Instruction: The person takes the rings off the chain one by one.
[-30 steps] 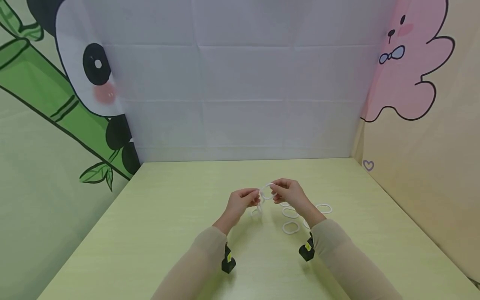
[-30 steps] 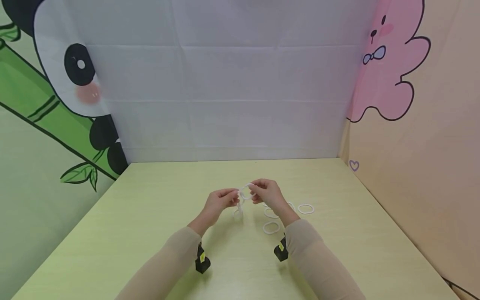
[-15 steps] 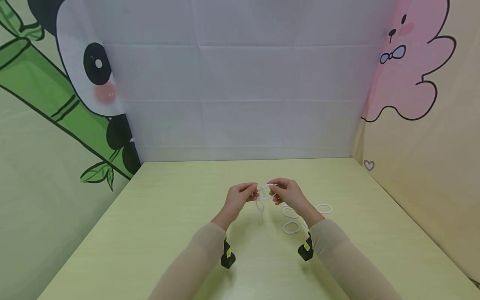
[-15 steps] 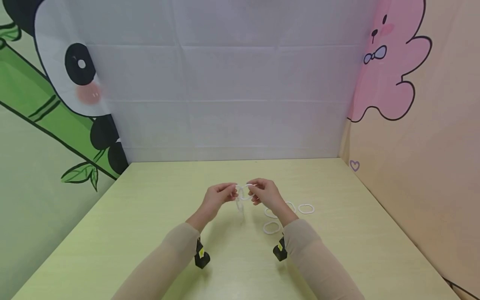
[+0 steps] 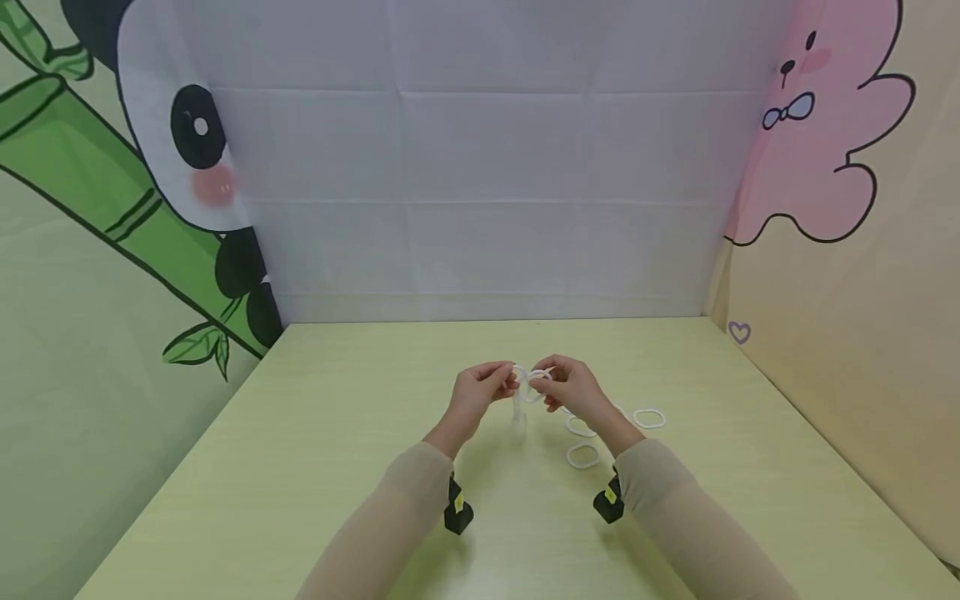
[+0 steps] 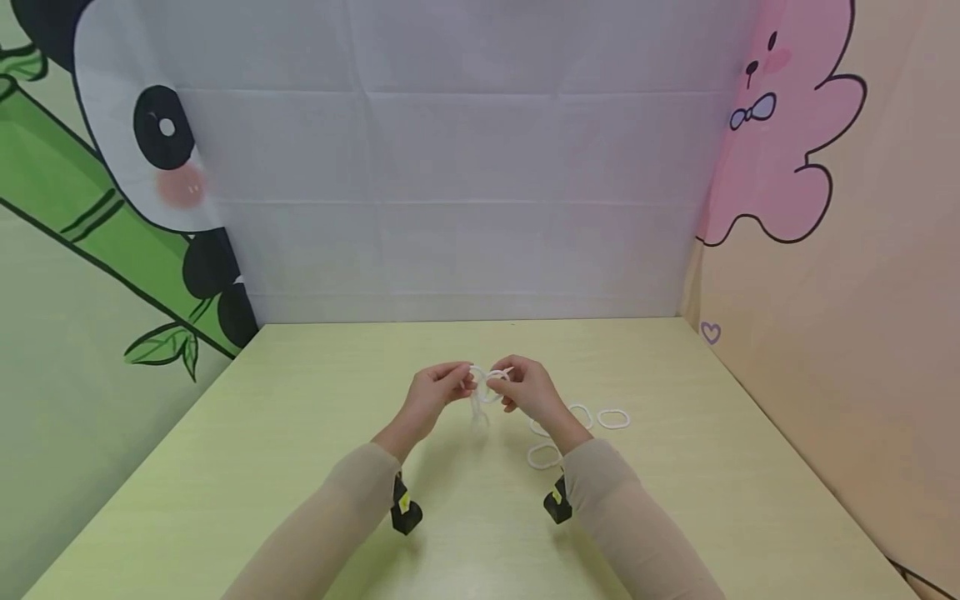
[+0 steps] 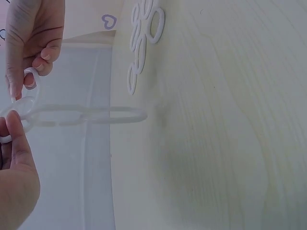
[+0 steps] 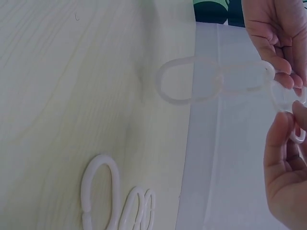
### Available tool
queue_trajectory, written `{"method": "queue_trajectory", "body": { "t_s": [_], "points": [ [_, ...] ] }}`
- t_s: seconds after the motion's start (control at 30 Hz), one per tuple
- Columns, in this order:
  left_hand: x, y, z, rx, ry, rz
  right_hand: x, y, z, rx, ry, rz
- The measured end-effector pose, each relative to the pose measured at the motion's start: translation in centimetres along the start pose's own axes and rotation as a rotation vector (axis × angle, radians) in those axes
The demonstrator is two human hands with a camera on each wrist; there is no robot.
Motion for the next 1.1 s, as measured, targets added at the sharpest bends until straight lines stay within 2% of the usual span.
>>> {"method": "queue_trajectory", "body": {
  "t_s": [0.37,0.63,0.77,1.1],
  "points": [
    [-0.1,0.1,-0.2,0.018,-0.052,0.023,0.0,0.1,0.2,0.038,-0.023,-0.016],
    [-0.3,0.2,0.0,0.024,-0.100,-0.005,0.0,0.1,0.3,0.056,-0.054,-0.030],
    [-0.1,0.3,-0.1,0.024,-0.094,-0.025,0.1,0.0,0.4,0.060,-0.035,-0.022],
    [1.2,0.3,-0.4,0.032,-0.089,-0.075,0.5,0.2,0.3,0.000,0.005,0.000]
  ]
}}
Point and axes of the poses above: each hand's wrist, its own y-axis towards the middle knuckle, its own x-axis out of the back of the hand, z = x × y, the point moved 3 cm from there along y, towards the middle knuckle, and after that the axes turned 4 degrees about x, right-handed, at the moved point
